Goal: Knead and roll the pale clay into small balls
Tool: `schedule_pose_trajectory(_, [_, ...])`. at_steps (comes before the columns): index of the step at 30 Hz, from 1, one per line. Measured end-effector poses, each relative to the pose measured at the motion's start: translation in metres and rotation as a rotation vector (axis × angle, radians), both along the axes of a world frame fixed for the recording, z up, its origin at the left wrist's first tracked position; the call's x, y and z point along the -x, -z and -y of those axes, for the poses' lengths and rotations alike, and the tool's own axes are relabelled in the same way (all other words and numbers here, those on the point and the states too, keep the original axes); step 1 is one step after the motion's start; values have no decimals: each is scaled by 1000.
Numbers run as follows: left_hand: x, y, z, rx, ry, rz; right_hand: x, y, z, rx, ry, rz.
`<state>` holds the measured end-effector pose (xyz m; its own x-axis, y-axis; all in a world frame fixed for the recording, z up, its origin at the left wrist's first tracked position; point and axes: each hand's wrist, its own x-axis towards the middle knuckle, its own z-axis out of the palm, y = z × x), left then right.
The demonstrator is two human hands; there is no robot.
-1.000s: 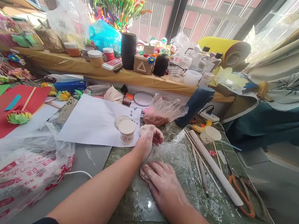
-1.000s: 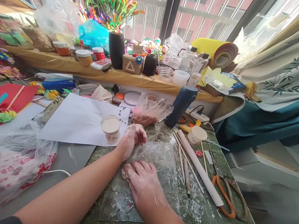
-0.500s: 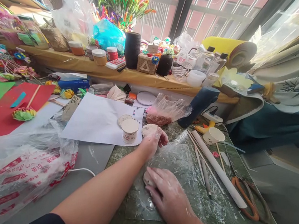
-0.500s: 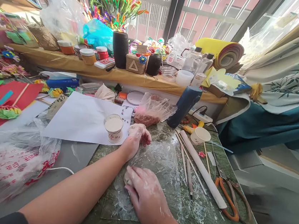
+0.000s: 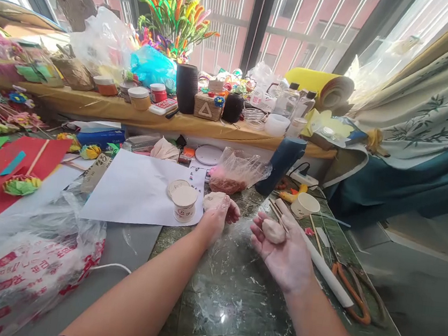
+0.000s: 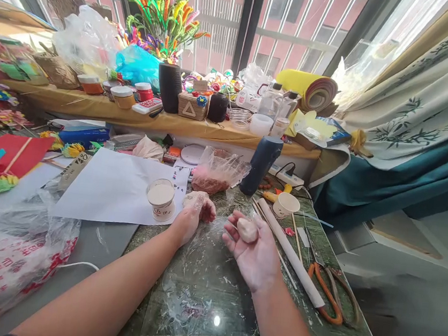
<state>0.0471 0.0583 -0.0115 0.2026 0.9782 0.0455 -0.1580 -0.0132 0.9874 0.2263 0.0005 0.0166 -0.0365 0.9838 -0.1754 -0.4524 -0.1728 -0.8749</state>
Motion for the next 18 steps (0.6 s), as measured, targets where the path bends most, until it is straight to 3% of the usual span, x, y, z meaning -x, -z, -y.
schedule_pose_trajectory(6, [-2, 4, -3, 18, 9, 9, -1, 1, -21, 133, -61, -337])
schedule_pose_trajectory(11, [-2, 2, -2, -6, -8, -48, 2, 10, -21, 54, 4, -313])
schedule_pose_trajectory(13, [-1, -2, 2, -107, -37, -137, 6, 13, -21, 65, 88, -267])
schedule_pose_trajectory(16, [0, -10, 12, -384, -65, -335, 19, 14, -17, 31, 183, -133])
schedule_pose_trajectory(18, [-1, -13, 17, -502, -48, -402, 29, 13, -10, -50, 109, -106])
